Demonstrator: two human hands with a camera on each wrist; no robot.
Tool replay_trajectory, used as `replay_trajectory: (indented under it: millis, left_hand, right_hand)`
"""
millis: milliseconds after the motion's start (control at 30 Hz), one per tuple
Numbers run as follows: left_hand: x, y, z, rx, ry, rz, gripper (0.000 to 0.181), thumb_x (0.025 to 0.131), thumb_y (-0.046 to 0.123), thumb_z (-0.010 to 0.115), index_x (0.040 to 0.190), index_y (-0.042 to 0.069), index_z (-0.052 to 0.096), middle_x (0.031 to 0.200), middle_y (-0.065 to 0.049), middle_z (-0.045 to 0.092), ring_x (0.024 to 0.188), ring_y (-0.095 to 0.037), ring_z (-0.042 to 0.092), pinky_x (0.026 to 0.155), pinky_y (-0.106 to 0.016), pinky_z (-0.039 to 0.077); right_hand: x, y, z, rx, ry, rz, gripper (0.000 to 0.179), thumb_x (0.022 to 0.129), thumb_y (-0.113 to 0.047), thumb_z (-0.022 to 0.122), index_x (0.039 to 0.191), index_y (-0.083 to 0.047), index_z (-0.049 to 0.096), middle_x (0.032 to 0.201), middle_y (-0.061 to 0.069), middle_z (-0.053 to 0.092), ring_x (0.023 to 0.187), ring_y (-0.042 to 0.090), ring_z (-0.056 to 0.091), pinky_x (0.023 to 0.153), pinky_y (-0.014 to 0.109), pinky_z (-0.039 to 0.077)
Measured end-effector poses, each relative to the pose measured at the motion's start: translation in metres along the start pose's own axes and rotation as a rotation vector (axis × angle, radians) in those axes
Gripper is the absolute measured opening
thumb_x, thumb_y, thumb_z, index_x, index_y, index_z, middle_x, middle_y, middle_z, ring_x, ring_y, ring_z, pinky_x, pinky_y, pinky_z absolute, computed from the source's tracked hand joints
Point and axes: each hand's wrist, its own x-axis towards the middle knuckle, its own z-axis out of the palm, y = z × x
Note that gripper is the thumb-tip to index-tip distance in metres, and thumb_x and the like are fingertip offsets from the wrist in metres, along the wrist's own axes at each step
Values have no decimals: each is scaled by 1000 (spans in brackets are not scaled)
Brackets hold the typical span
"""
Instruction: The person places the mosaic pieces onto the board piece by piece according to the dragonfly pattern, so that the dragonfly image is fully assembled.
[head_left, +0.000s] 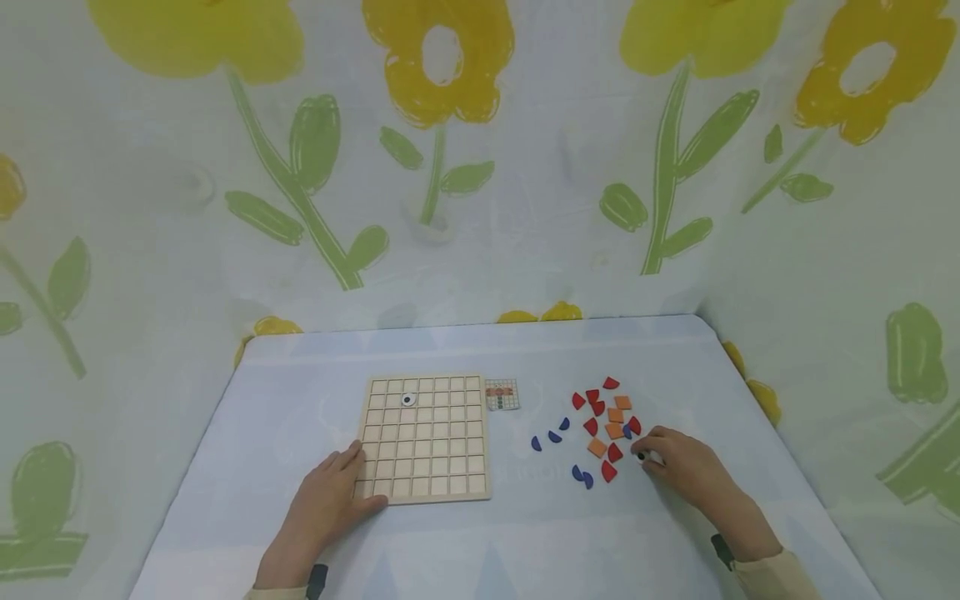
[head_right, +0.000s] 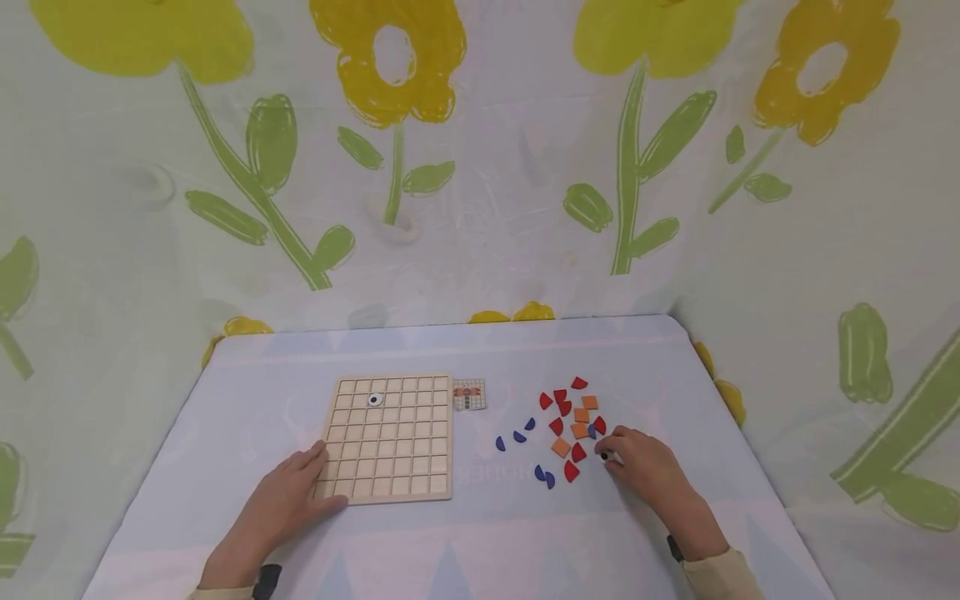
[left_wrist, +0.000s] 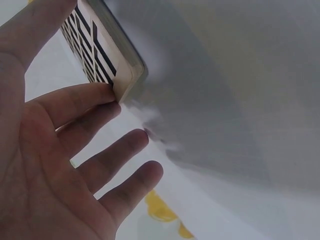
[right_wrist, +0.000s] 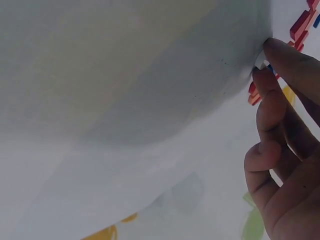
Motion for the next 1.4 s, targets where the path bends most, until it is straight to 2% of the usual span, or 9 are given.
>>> replay_trajectory:
  millis: [400, 733, 833, 1067, 1167, 1300, 1400]
  left_hand:
    - [-1, -1, 0, 4, -2, 8, 94, 79, 50, 83, 141, -13, 50, 151, -27, 45, 136, -45, 46, 113, -57, 40]
    - [0, 0, -1, 1, -1, 2, 95, 78, 50, 84, 140, -13, 50, 151, -27, 45, 136, -45, 45, 113, -58, 39]
    - [1, 1, 0, -6, 5, 3, 95, 78, 50, 84, 141, -13, 50, 151, -26, 45, 136, -45, 46, 113, -57, 39]
    - [1, 2, -1, -5, 8, 5, 94, 78, 49, 85, 140, -13, 51, 150, -27, 46, 135, -45, 47, 112, -57, 40]
    - [1, 1, -1, -1, 1, 0, 94, 78, 49, 85, 140, -13, 51, 150, -27, 46, 135, -45, 46, 112, -57, 40]
    - [0, 1, -1, -3, 4, -1, 94, 77, 49, 85, 140, -13, 51, 150, -27, 46, 135, -45, 46, 112, -57, 40]
    - [-1, 2, -1, -6, 10, 1, 94, 77, 49, 85, 139, -13, 52, 150, -27, 46, 135, -45, 46, 112, -57, 40]
  right_hand:
    - [1, -2, 0, -16, 23, -8, 21, 80, -12, 86, 99, -19, 79, 96, -1, 71, 91, 23, 67, 81, 46, 62]
    - [6, -3, -2, -28, 1, -13, 25, 80, -16, 87, 103, -18, 79, 97, 0, 70, 93, 25, 67, 82, 48, 62]
    - [8, -6, -6, -42, 52, -42, 27, 80, -17, 87, 106, -17, 78, 98, 1, 70, 92, 25, 68, 81, 47, 62]
    - [18, -26, -10, -2, 223, -198, 32, 78, -18, 90, 107, -19, 77, 100, -1, 71, 90, 18, 68, 77, 37, 64]
    - [23, -38, -9, 36, 261, -261, 34, 77, -19, 91, 107, -20, 77, 103, -1, 70, 89, 18, 68, 76, 34, 64]
    - [33, -55, -8, 62, 272, -287, 34, 79, -20, 90, 111, -22, 77, 106, -1, 68, 89, 16, 65, 72, 29, 62]
    - [43, -67, -7, 56, 334, -349, 35, 79, -21, 89, 112, -23, 77, 108, -1, 70, 93, 15, 65, 73, 30, 62]
